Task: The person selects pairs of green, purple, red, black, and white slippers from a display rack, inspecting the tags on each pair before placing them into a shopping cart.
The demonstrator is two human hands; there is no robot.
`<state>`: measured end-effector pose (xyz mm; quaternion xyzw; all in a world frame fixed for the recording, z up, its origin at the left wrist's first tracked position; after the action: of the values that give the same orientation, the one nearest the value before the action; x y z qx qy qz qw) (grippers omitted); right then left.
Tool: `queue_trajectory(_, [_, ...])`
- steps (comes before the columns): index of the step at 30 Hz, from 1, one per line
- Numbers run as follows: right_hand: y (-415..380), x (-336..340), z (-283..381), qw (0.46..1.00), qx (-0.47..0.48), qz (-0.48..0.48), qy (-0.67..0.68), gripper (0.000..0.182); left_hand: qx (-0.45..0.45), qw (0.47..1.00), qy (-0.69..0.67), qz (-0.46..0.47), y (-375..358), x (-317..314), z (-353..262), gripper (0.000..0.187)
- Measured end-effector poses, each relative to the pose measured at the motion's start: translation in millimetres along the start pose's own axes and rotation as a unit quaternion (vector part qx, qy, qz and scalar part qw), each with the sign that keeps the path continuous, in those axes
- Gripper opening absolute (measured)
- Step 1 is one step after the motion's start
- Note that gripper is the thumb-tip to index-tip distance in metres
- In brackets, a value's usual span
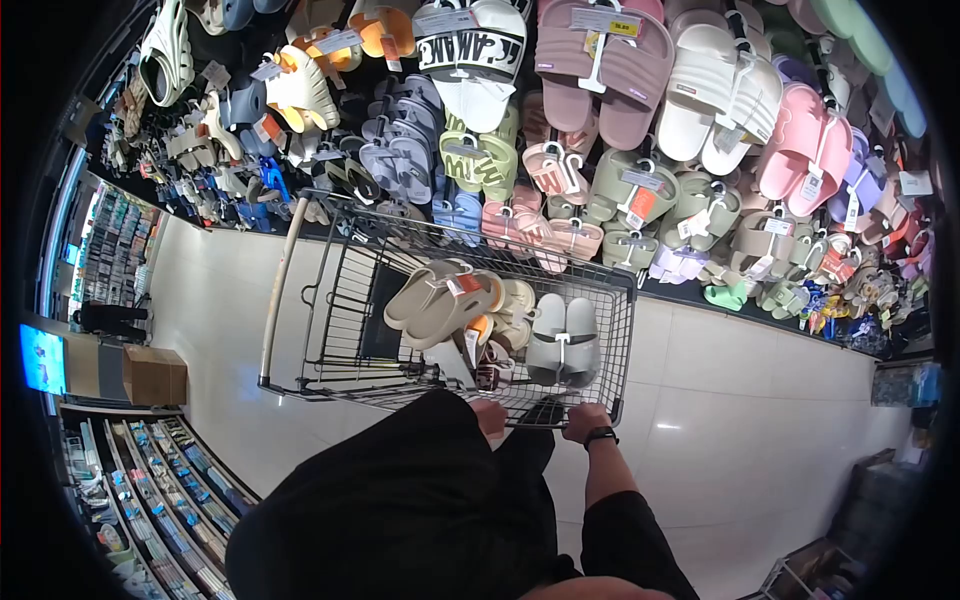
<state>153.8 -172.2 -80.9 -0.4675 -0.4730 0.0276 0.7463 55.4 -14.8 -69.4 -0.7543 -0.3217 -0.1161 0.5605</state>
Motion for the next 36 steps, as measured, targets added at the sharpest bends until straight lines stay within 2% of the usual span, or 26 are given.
queue_trajectory(2, [1.1,10.4,-7.1,1.0,-0.003,-0.014,-0.002,0.036,-0.034,0.999,0.019,0.003,13.7,-0.2,-1.4,0.038])
queue_trajectory(3, [-13.5,1.0,17.1,1.0,0.01,0.003,0.026,0.037,-0.002,0.999,0.019,0.032,-15.4,-14.3,4.5,0.039])
queue_trajectory(5, [-16.0,8.0,-9.3,1.0,-0.012,0.009,0.027,0.037,0.017,0.999,0.014,0.028,4.3,-6.7,-10.5,0.039])
queue_trajectory(11, [-18.8,16.7,-35.8,0.997,-0.008,-0.078,0.013,0.041,0.036,0.999,0.001,0.028,14.0,7.0,-34.5,0.042])
queue_trajectory(15, [-7.7,0.8,-62.5,0.991,0.017,-0.131,0.032,0.041,0.058,0.998,0.015,-0.025,33.5,6.1,-45.1,0.043])
queue_trajectory(16, [-8.4,1.8,-65.3,0.989,0.021,-0.146,0.025,0.039,0.033,0.999,0.006,0.007,35.2,6.1,-50.0,0.041])
queue_trajectory(20, [-10.6,1.4,-84.0,0.981,0.051,-0.185,0.032,0.037,0.037,0.999,0.001,0.009,42.1,13.4,-66.9,0.041])
queue_trajectory(24, [-19.5,10.8,-100.2,0.977,0.054,-0.197,0.054,0.036,0.069,0.997,-0.015,-0.031,41.0,28.1,-86.1,0.038])
queue_trajectory(28, [-24.3,14.3,-111.8,0.975,0.045,-0.213,0.044,0.037,0.046,0.998,0.011,0.042,58.3,19.4,-89.5,0.036])
queue_trajectory(30, [-28.5,13.0,-121.2,0.978,0.027,-0.205,0.011,0.037,0.059,0.996,0.016,0.057,62.4,15.1,-92.5,0.036])
queue_trajectory(33, [-33.0,15.4,-143.4,0.979,0.051,-0.194,0.014,0.041,0.035,0.999,0.006,0.011,65.8,17.4,-100.5,0.036])
queue_trajectory(36, [-21.7,3.3,-151.0,0.995,0.053,-0.088,0.008,0.033,0.039,0.998,0.024,0.047,67.2,21.0,-112.1,0.034])
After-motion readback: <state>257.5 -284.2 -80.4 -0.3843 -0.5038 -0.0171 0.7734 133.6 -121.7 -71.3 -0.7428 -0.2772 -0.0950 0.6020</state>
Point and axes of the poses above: each hand's wrist, its own y-axis towards the middle knuckle, its own x-axis out of the back of the hand, z = x × y, the point moved 9 cm from there along y, towards the middle knuckle, and after that the axes turned 6 degrees about -y, right-handed, at the moved point
